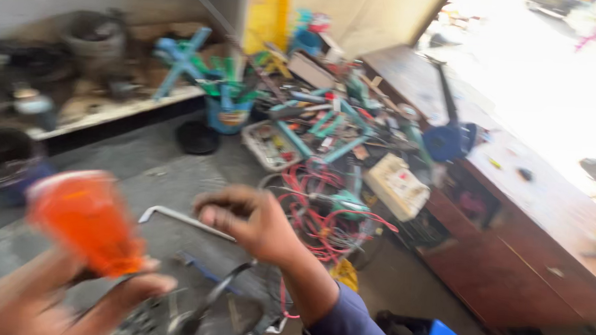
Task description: The person uses a screwdriver to pry open a red power tool housing, then removes a metal component. They scrape and brush away accumulated grime from the inside of the housing using a metal scraper and a small brush, then wipe the area with a cloth.
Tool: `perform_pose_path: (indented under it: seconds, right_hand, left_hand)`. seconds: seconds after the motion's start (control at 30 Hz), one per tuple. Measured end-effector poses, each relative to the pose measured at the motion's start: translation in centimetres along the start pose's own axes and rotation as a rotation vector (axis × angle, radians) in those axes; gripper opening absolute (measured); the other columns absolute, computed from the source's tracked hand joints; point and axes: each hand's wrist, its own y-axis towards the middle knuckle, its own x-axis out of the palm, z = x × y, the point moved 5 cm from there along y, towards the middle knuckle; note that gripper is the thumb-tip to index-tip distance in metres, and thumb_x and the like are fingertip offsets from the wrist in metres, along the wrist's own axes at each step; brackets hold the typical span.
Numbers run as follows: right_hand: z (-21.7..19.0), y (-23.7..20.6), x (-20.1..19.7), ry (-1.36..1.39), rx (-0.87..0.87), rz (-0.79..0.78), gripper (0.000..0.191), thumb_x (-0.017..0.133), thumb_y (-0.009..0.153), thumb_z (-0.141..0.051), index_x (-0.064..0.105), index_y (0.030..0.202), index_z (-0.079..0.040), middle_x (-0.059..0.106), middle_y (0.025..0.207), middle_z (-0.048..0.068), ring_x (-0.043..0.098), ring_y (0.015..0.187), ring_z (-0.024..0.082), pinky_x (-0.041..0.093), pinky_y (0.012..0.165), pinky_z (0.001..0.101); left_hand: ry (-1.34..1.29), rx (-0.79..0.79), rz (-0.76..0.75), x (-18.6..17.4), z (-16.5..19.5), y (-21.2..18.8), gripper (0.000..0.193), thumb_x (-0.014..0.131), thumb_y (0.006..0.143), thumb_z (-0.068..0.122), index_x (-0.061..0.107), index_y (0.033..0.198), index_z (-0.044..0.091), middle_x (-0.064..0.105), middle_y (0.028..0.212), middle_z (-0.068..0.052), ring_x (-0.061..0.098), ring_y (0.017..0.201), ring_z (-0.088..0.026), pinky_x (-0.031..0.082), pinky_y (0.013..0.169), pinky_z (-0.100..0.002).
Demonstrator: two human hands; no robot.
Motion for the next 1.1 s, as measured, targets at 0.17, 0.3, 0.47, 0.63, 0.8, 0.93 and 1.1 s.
perform_pose_path:
  seconds: [0.17, 0.3, 0.47, 0.63, 0.8, 0.93, 1.1]
  right_hand:
    - [8.9, 2.2, -16.3, -0.854, -0.162, 0.749, 0.053, 0.083, 0.083, -0.033, 0.071, 0.123, 0.000, 0.071, 0.118, 0.020, 0.067, 0.111, 0.035, 0.053, 0.096, 0.0433]
    - [15.0, -1.7, -28.5, -1.203, 0.221, 0.985, 0.061, 0.074, 0.086, -0.047, 0.066, 0.129, -0.005, 0.064, 0.130, 0.020, 0.057, 0.124, 0.038, 0.045, 0.104, 0.0481]
    - [17.0, -5.1, -33.4, -1.236, 0.772, 0.775, 0.082, 0.057, 0.095, -0.071, 0.060, 0.139, -0.002, 0.056, 0.148, 0.022, 0.053, 0.138, 0.037, 0.043, 0.115, 0.0451]
    - [14.9, -3.6, -32.4, -1.373, 0.905, 0.666, 0.085, 0.058, 0.087, -0.072, 0.053, 0.145, -0.010, 0.049, 0.148, 0.020, 0.044, 0.140, 0.038, 0.033, 0.114, 0.0539]
    - [15.2, -1.5, -32.3, -1.363, 0.847, 0.701, 0.078, 0.070, 0.089, -0.062, 0.057, 0.140, -0.005, 0.054, 0.142, 0.023, 0.047, 0.135, 0.042, 0.037, 0.110, 0.0559]
    - [14.1, -0.7, -29.4, -1.414, 0.517, 0.916, 0.073, 0.079, 0.091, -0.054, 0.059, 0.136, -0.001, 0.057, 0.138, 0.026, 0.049, 0.130, 0.045, 0.040, 0.107, 0.0576]
    - [7.8, 1.2, -18.0, -0.993, -0.104, 0.796, 0.058, 0.083, 0.096, -0.036, 0.061, 0.135, 0.001, 0.061, 0.135, 0.022, 0.057, 0.127, 0.039, 0.047, 0.106, 0.0516]
  left_hand:
    - [-0.943, -0.363, -0.419, 6.4, -14.4, 0.9, 0.039, 0.074, 0.090, 0.017, 0.071, 0.126, 0.003, 0.075, 0.113, -0.017, 0.073, 0.099, -0.022, 0.054, 0.087, -0.030]
    - [-0.809, -0.138, -0.633, 7.4, -18.7, 0.1, 0.029, 0.071, 0.095, 0.005, 0.068, 0.123, -0.002, 0.072, 0.120, -0.021, 0.075, 0.112, -0.026, 0.056, 0.093, -0.033]
    - [-0.503, 0.195, -0.212, 7.2, -13.5, -2.4, 0.023, 0.076, 0.098, 0.013, 0.062, 0.117, 0.011, 0.077, 0.114, -0.004, 0.078, 0.104, -0.008, 0.064, 0.087, -0.019]
    - [-0.586, -0.098, -0.247, 5.8, -6.8, -0.3, 0.021, 0.050, 0.103, 0.009, 0.063, 0.118, 0.005, 0.074, 0.112, -0.011, 0.078, 0.105, -0.019, 0.062, 0.088, -0.030]
    - [-0.223, 0.018, 0.045, 0.5, 0.7, -2.1, 0.039, 0.062, 0.099, 0.013, 0.054, 0.136, 0.004, 0.079, 0.099, -0.002, 0.077, 0.094, -0.011, 0.063, 0.088, -0.028]
    - [-0.199, -0.181, 0.233, -4.6, 2.3, -3.4, 0.014, 0.064, 0.095, 0.009, 0.066, 0.108, 0.003, 0.078, 0.093, -0.008, 0.083, 0.091, -0.017, 0.064, 0.083, -0.033]
    - [-0.051, -0.149, 0.299, -9.9, 3.4, -4.8, 0.015, 0.064, 0.096, 0.006, 0.065, 0.110, 0.001, 0.080, 0.095, -0.009, 0.082, 0.092, -0.018, 0.065, 0.079, -0.031]
